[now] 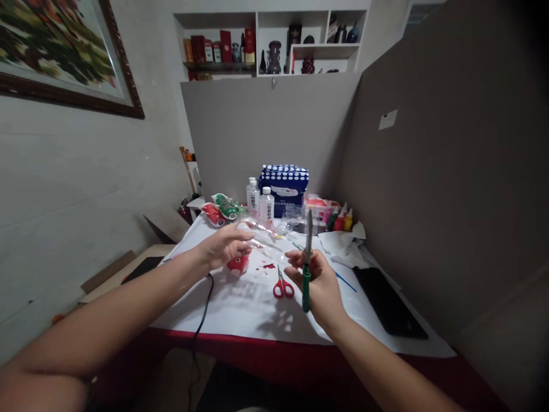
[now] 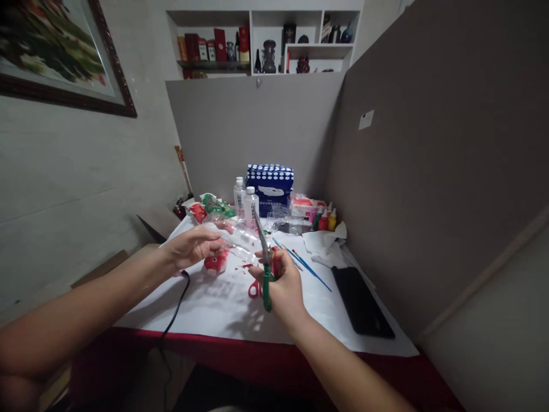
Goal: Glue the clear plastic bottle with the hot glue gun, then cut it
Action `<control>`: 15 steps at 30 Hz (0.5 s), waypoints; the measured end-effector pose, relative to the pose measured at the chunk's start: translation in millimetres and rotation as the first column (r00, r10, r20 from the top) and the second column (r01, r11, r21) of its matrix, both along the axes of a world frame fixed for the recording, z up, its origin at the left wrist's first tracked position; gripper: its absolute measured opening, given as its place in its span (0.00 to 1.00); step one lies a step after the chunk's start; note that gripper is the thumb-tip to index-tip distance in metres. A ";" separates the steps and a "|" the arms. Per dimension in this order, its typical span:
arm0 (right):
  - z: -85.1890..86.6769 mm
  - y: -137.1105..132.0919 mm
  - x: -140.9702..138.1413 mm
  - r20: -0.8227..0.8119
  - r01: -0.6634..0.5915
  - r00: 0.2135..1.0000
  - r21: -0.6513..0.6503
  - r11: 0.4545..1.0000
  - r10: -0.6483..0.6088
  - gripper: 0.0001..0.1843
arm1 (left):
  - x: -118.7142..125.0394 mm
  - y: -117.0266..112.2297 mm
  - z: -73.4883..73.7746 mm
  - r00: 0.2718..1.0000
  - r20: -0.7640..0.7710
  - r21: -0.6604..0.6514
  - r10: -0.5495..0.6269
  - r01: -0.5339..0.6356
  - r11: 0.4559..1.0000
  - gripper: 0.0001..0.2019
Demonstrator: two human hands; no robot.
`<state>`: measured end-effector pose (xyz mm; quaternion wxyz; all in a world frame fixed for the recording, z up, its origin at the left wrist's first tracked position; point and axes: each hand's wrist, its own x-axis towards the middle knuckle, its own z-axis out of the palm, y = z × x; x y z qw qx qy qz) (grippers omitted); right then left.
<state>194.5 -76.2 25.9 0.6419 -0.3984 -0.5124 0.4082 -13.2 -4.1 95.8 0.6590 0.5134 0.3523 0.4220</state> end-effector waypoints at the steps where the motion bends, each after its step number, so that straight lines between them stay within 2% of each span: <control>1: -1.2 -2.4 7.1 0.031 -0.010 0.999 -0.022 1.000 0.011 0.19 | -2.4 0.2 2.4 1.000 0.018 0.017 0.026 -0.026 1.000 0.20; 4: -8.5 -13.9 30.4 0.146 -0.101 0.982 -0.107 0.989 0.116 0.20 | -10.7 4.1 9.1 0.997 0.044 0.035 0.069 -0.070 0.997 0.18; 6: -15.0 -23.9 44.9 0.215 -0.166 0.956 -0.153 0.974 0.197 0.24 | -15.6 8.4 13.0 0.995 0.058 0.041 0.078 -0.080 0.996 0.17; 10: -24.3 -38.9 67.2 0.311 -0.219 0.911 -0.193 0.957 0.271 0.30 | -19.4 16.1 22.1 0.998 0.058 0.042 0.025 -0.027 0.999 0.18; 13: -22.4 -42.9 77.6 0.360 -0.270 0.872 -0.214 0.939 0.333 0.28 | -18.2 19.3 31.4 0.999 0.031 0.041 -0.026 0.024 0.999 0.17; 15: -17.0 -44.2 80.5 0.435 -0.320 0.808 -0.243 0.916 0.397 0.25 | -16.7 20.2 36.6 0.999 0.027 0.044 -0.039 0.038 0.998 0.16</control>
